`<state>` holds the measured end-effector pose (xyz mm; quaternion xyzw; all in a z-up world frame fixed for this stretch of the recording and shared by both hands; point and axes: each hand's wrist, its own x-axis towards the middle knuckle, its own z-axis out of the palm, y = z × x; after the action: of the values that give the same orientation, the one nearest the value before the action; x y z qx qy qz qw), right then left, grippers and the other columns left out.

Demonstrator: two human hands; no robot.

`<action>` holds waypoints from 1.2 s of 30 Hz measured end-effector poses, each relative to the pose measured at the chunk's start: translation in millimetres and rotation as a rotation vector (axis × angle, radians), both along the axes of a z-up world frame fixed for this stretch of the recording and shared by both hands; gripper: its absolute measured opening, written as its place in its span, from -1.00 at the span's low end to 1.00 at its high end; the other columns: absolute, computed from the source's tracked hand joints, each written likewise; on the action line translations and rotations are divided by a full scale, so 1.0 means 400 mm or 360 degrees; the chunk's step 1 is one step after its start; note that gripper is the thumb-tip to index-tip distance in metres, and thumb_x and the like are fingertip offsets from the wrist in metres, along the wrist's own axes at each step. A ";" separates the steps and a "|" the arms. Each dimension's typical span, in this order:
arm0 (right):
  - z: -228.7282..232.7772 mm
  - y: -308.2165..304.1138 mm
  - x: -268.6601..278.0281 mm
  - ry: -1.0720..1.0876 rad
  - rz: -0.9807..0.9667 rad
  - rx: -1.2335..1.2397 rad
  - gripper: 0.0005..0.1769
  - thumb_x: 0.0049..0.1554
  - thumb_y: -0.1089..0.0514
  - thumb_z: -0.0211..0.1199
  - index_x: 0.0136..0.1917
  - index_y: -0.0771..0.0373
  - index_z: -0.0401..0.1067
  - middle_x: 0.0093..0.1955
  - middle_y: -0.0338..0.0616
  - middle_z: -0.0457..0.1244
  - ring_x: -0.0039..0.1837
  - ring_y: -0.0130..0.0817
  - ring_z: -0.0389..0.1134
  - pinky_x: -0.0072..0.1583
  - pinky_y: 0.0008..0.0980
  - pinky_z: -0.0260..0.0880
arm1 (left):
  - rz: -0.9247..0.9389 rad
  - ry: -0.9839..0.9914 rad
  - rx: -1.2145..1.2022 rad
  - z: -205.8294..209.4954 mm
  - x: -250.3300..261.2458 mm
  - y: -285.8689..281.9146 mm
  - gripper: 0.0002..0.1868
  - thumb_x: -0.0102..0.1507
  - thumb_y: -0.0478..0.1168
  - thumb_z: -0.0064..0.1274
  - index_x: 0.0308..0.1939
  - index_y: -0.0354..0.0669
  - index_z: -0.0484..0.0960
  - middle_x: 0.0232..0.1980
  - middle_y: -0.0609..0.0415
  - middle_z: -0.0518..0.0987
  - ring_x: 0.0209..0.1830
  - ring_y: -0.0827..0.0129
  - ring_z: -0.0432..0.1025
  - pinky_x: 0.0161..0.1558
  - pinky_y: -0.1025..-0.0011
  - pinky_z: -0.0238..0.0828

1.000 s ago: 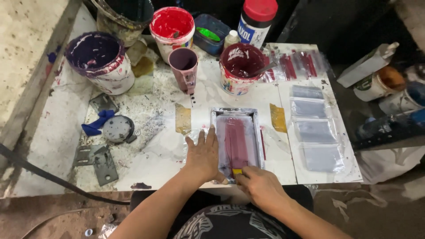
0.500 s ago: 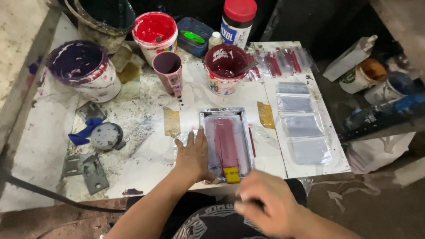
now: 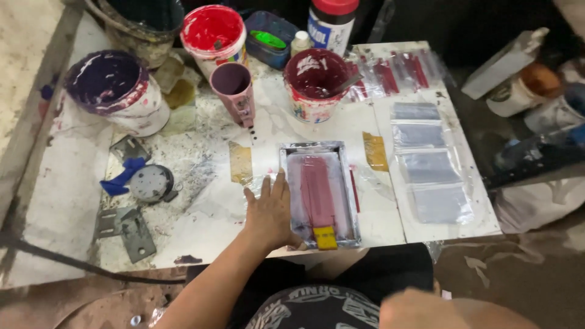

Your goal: The person applies a red substance from a container onto a rectangular metal tray using a yellow sponge. They then use a plastic sheet to transfer the substance onto a white surface, repeating the process to create multiple strips. The person also uses a metal spatula to stir the substance in the container.

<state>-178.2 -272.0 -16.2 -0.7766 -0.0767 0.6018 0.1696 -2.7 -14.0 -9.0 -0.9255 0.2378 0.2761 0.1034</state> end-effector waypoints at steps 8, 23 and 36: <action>-0.049 -0.040 0.198 -0.2540 -0.1071 0.0451 -0.90 0.11 0.21 0.41 -0.18 0.17 0.49 -0.36 -0.16 0.27 -0.23 -0.12 0.37 -0.10 -0.25 0.38 | -0.0075 -0.0044 -0.0133 0.024 0.016 0.001 0.35 -0.04 0.38 0.35 0.55 -0.31 0.04 0.66 -0.16 -0.08 0.59 -0.11 -0.07 0.30 -0.46 0.00; -0.242 -0.115 0.191 -0.2303 -0.0582 -0.0616 -0.66 0.24 0.08 0.14 0.23 -0.11 0.57 -0.11 -0.16 0.41 -0.12 -0.20 0.49 -0.08 -0.34 0.50 | 0.0190 -0.0843 -0.0737 -0.203 0.032 0.017 -0.58 0.15 0.06 0.23 -0.05 -0.11 0.63 -0.12 0.03 0.49 -0.12 0.09 0.47 -0.25 0.14 0.44; -0.242 -0.106 0.187 -0.2291 -0.0481 -0.0677 -0.63 0.26 0.06 0.09 0.27 -0.18 0.55 0.03 -0.01 0.45 -0.04 -0.18 0.53 -0.05 -0.33 0.52 | 0.1038 -0.0154 -0.1035 -0.138 0.026 -0.009 -0.45 0.20 -0.06 0.19 0.14 -0.27 0.35 -0.05 -0.28 0.59 0.01 -0.21 0.56 0.02 -0.05 0.52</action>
<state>-103.2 -314.3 -112.9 -0.9951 0.0564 -0.0805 0.0052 7.9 -17.7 -64.2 -0.9482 0.0035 0.1618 -0.2735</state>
